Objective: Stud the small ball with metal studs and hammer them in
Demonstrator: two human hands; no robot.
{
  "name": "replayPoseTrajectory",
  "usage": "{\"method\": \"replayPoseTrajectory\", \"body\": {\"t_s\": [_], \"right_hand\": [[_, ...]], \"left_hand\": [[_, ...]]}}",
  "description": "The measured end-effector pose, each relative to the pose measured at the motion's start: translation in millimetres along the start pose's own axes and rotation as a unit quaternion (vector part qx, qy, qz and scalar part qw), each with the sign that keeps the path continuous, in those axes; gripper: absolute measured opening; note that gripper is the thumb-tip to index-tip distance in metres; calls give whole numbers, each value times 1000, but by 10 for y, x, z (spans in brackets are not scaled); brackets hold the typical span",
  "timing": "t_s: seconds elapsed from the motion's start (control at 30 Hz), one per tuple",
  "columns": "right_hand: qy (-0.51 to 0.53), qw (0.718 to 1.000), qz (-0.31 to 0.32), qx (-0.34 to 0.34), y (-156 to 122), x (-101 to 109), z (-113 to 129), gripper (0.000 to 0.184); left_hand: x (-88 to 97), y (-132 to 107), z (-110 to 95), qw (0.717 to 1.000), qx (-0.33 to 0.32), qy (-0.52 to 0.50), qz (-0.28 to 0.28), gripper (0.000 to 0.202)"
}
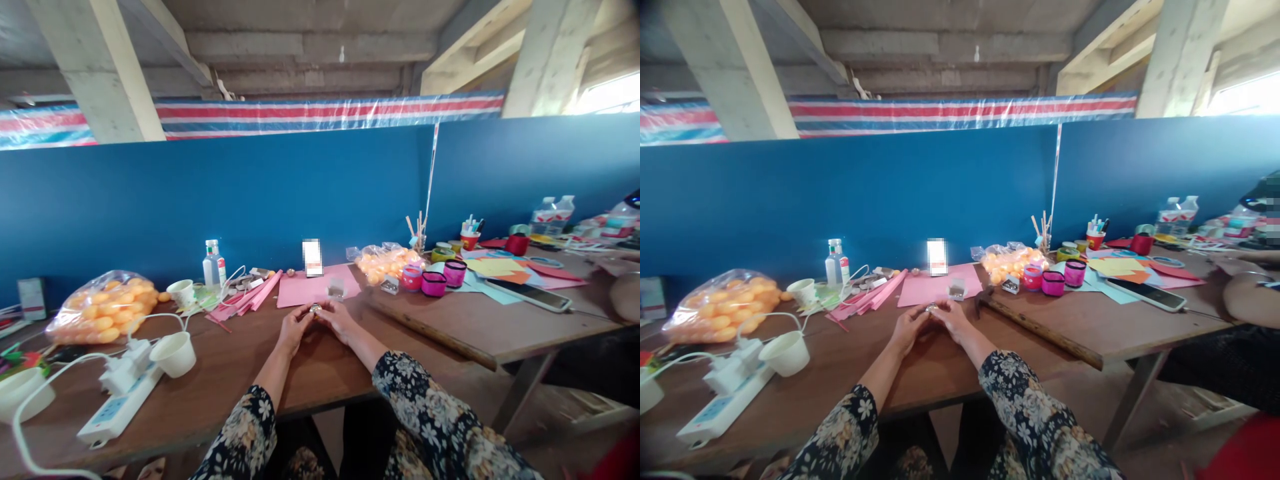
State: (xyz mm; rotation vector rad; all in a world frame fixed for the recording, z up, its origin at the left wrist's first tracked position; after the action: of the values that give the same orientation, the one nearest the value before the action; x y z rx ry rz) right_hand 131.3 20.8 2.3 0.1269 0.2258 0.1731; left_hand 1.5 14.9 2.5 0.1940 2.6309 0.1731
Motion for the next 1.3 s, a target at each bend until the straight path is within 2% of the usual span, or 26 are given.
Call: {"method": "replayPoseTrajectory", "body": {"t_s": [0.13,0.23,0.37,0.6,0.7,0.87,1.1,1.3], "right_hand": [[-25,1000,-7,16,26,14,-53,39],[-73,996,-23,54,26,11,-38,36],[-169,975,-63,127,-1,-8,31,31],[-287,937,-55,190,-84,-9,83,20],[-283,939,-44,190,-85,-4,52,26],[-235,954,-69,175,-53,-16,8,41],[-278,940,-63,188,-35,-15,-18,33],[-287,939,-43,183,-1,-1,-35,29]], "left_hand": [[-2,6,16,1000,-12,-11,-1,45],[14,21,26,1000,-10,-17,-8,43],[18,29,5,998,3,-44,-36,42],[7,20,-20,998,12,-55,-40,38],[5,19,-20,997,9,-60,-48,35],[-13,17,-44,994,5,-79,-73,32],[-13,16,-41,997,10,-67,-41,41],[26,26,-3,998,14,-60,-19,44]]}}
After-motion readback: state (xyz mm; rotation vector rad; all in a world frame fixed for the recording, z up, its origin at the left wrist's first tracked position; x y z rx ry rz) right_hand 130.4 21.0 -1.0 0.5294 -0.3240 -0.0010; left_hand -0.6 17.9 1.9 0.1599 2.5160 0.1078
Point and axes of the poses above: each hand's wrist, its own y-axis towards the middle knuckle, its own x-axis out of the back of the hand, z = x × y, the point moved 1 cm from there along y, towards the middle knuckle, and after that the axes turned 12 degrees about -y, right-handed, at the moved point
